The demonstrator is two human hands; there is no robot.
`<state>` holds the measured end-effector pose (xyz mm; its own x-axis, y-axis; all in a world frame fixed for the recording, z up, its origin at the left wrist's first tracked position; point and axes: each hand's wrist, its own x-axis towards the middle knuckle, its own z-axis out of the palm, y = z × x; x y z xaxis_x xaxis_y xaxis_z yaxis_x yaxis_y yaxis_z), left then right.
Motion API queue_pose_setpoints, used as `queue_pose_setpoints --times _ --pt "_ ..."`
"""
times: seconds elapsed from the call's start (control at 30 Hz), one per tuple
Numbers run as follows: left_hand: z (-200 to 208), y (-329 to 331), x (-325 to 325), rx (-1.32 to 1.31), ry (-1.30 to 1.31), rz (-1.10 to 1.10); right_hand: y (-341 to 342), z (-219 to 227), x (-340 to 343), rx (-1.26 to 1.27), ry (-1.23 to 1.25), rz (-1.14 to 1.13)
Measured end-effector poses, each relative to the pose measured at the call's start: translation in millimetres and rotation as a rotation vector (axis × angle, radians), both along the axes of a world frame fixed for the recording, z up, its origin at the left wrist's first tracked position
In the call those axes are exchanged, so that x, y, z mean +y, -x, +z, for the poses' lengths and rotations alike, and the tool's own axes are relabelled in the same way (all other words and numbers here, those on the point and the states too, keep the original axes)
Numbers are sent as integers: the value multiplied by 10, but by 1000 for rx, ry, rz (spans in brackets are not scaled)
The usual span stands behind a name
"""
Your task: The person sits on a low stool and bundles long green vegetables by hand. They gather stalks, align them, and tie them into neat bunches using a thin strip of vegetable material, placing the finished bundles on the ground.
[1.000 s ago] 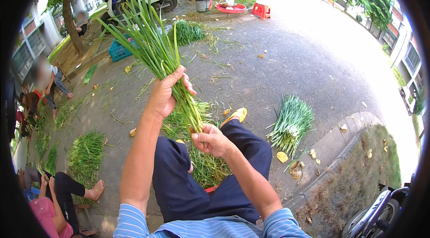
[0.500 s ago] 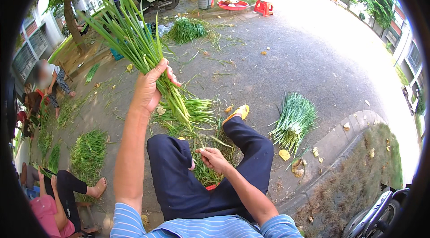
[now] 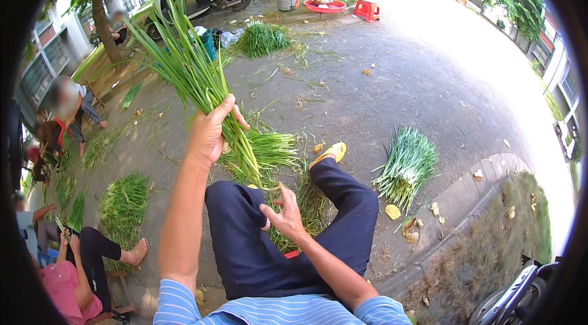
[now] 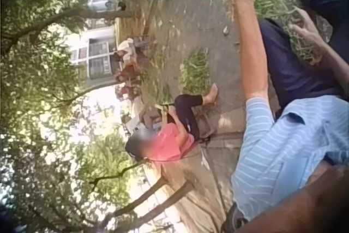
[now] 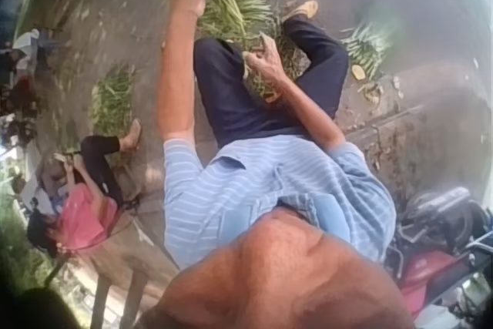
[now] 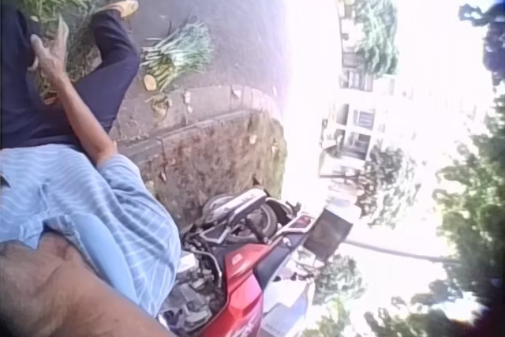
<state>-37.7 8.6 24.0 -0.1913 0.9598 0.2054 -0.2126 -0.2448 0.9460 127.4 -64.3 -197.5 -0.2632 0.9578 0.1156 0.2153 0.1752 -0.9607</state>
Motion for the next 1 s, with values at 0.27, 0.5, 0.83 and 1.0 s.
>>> queue_pose_setpoints --times 0.27,0.5,0.83,1.0 --pt "21 -105 -25 5 -24 31 115 746 314 417 436 427" --pt "31 -60 -35 73 -106 38 5 569 142 475 523 450" --pt "-49 -66 -19 46 -47 -7 -225 87 -49 192 502 489" --pt "-39 -7 12 28 -36 -30 -426 -912 -78 -537 30 545"
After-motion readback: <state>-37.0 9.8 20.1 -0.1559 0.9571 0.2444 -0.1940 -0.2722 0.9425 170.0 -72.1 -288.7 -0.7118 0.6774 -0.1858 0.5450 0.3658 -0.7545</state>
